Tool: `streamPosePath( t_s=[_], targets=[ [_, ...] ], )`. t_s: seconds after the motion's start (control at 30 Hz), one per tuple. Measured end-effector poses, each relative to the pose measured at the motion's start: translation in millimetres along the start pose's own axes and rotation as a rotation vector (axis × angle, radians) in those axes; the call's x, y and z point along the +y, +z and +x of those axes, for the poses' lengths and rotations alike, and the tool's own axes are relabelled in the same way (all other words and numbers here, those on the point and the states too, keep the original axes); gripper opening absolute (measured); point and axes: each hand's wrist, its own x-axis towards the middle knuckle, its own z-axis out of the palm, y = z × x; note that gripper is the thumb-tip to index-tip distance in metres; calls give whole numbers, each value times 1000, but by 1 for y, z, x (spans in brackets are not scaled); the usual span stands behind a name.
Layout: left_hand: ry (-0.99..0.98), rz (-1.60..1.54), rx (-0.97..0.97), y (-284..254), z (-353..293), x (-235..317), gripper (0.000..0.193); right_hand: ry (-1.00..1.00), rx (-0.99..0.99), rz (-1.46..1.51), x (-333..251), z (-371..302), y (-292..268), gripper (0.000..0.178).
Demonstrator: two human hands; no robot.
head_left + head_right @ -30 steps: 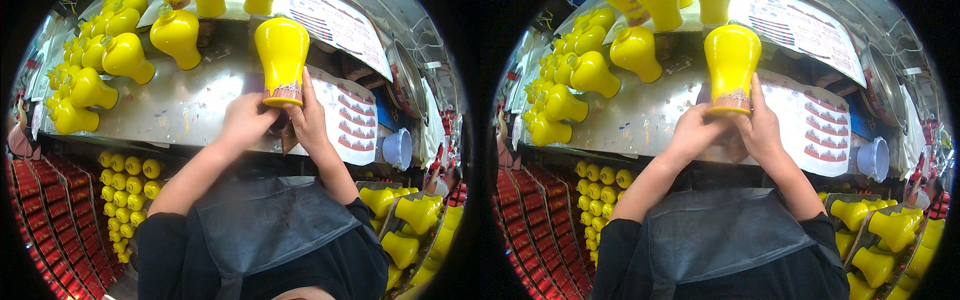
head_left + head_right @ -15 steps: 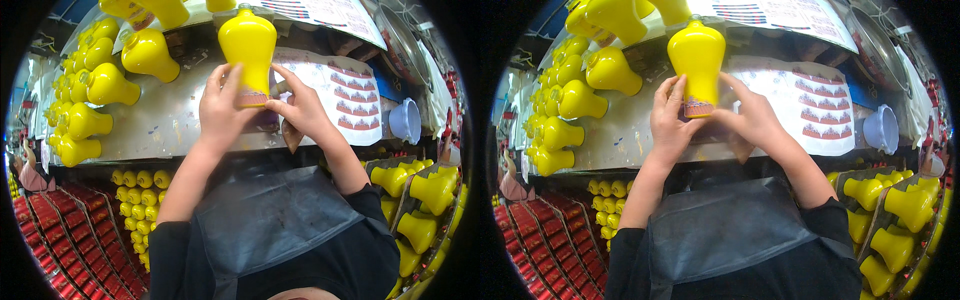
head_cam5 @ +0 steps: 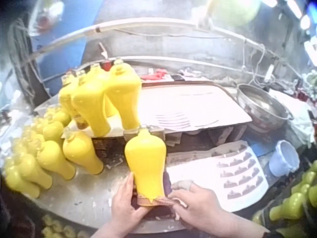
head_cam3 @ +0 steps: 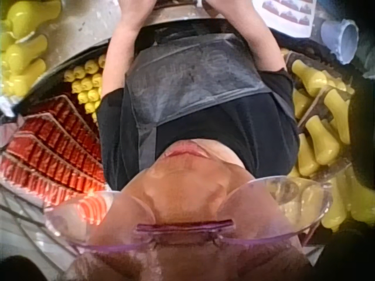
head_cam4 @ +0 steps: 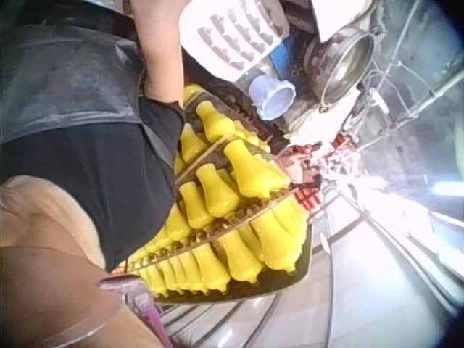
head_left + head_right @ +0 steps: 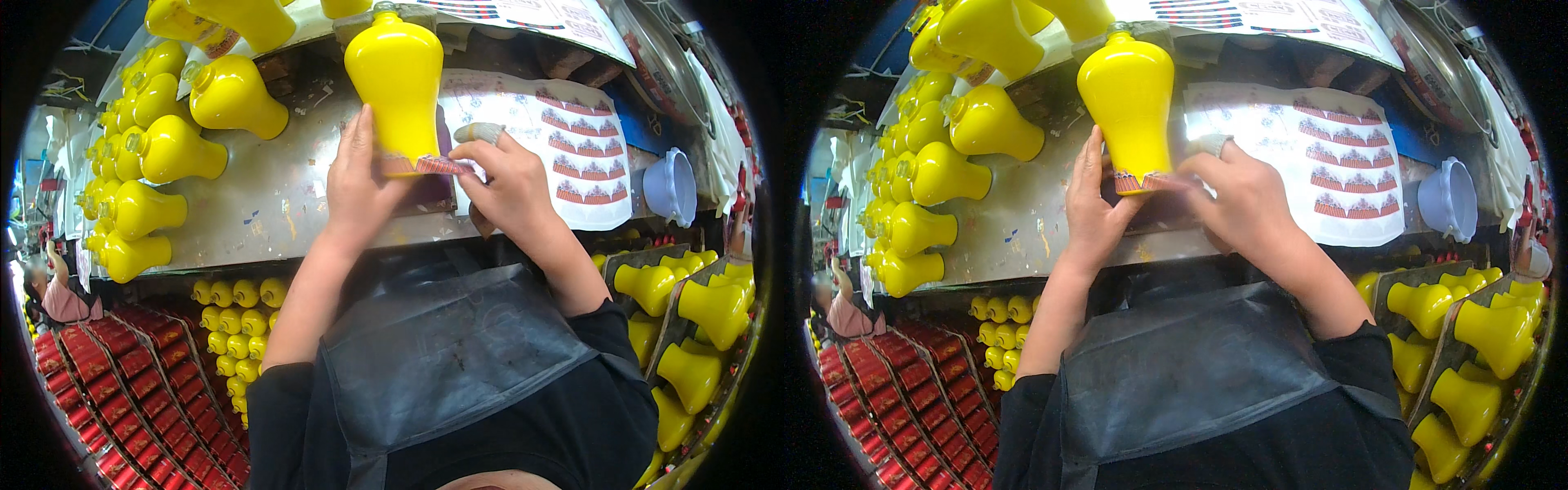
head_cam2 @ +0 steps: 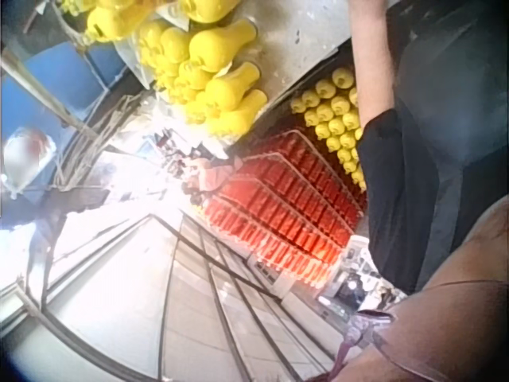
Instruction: The person applies a paper label to the neck of a yellow bottle, smooths it, then applies a second label to the body of the bottle and smooths it. The person handles the bottle and labels by hand.
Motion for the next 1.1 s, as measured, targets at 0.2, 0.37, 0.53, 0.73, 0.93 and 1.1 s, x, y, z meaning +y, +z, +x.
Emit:
streamPosePath(
  t_s=[0.2,0.37,0.53,0.73,0.93,1.1],
  targets=[
    [-193,-252,-20,7,-3,11,91,-120,325,-105,3,-5,8,32],
    [-265,-274,21,13,0,21,89,548,-89,628,17,5,14,30],
    [-270,-273,44,17,0,22,89,709,-241,1060,24,2,19,35],
    [-307,-329,68,16,-1,19,94,597,-152,908,11,6,33,17],
    [-320,-373,58,13,3,23,95,703,-243,992,10,10,24,23],
    [-81,113,60,4,6,35,99,762,-209,1140,16,10,21,26]
  ],
)
